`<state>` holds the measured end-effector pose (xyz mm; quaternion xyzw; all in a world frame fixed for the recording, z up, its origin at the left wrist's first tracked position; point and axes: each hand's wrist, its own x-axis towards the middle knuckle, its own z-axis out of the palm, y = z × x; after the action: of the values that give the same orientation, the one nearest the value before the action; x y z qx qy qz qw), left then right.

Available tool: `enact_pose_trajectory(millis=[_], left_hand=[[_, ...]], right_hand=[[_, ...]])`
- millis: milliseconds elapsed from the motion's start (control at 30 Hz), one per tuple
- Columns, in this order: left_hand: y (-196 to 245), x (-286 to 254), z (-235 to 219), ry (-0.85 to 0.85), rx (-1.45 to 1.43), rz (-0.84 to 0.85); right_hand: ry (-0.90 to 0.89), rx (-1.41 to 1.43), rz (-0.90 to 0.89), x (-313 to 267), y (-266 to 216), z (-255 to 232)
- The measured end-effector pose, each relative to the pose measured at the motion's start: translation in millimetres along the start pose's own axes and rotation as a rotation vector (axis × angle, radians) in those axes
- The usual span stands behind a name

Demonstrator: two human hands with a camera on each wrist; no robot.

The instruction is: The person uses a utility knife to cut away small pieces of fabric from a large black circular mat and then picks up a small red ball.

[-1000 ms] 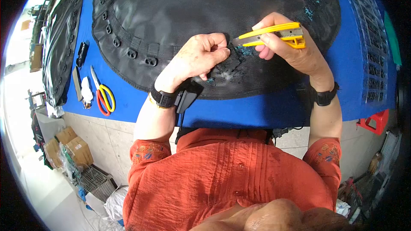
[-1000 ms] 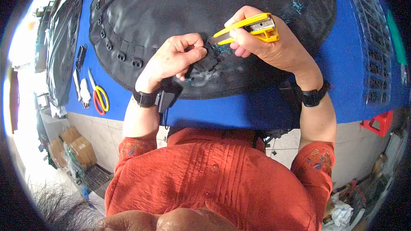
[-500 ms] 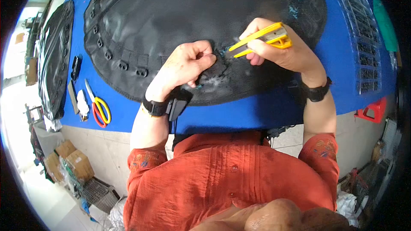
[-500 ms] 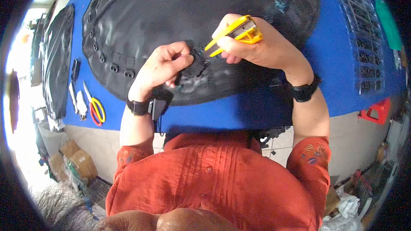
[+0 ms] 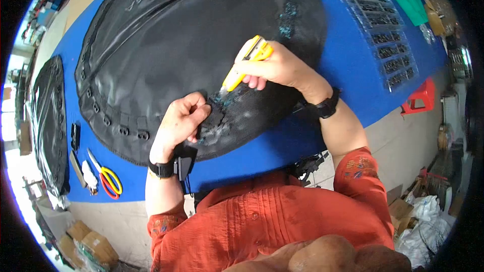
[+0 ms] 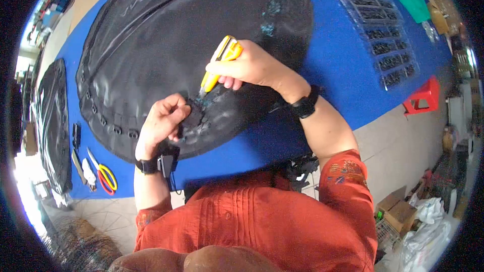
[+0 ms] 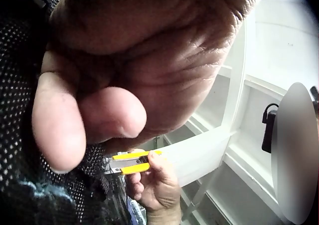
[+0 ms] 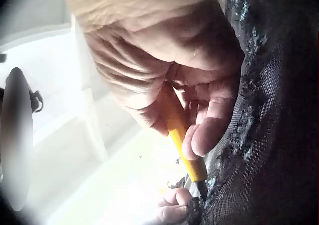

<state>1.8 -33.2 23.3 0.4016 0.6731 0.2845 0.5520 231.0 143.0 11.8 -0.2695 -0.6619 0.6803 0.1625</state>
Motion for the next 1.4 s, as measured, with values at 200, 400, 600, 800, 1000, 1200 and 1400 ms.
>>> enact_pose_trajectory(millis=[200, 400, 600, 800, 1000, 1200, 1400], left_hand=[[-0.9, -0.4, 2.2, 0.013, -0.031, 0.007], [6.3, -2.5, 5.1, 0.047, -0.007, -0.028], [-2.0, 1.7, 3.9, 0.043, 0.001, 0.004], [-11.0, 5.4, 1.2, 0.013, -0.043, 0.029], [-7.6, 3.4, 2.5, 0.011, -0.065, 0.025], [-7.8, 3.4, 2.0, 0.010, -0.050, 0.017], [-8.1, 3.7, 1.0, 0.006, -0.041, 0.026]], right_hand=[[0.026, 0.087, -0.068, -0.1, 4.6, -8.5], [0.115, 0.267, -0.012, 3.6, 3.3, -7.5], [0.207, 0.204, -0.023, 6.7, 5.8, -15.6], [0.287, -0.009, -0.024, 11.4, 15.6, -23.7], [0.335, -0.136, 0.044, 5.1, 7.6, -24.1], [0.318, -0.369, 0.035, -3.0, 2.6, -22.7], [0.362, -0.613, -0.109, 1.5, 18.2, -24.5]])
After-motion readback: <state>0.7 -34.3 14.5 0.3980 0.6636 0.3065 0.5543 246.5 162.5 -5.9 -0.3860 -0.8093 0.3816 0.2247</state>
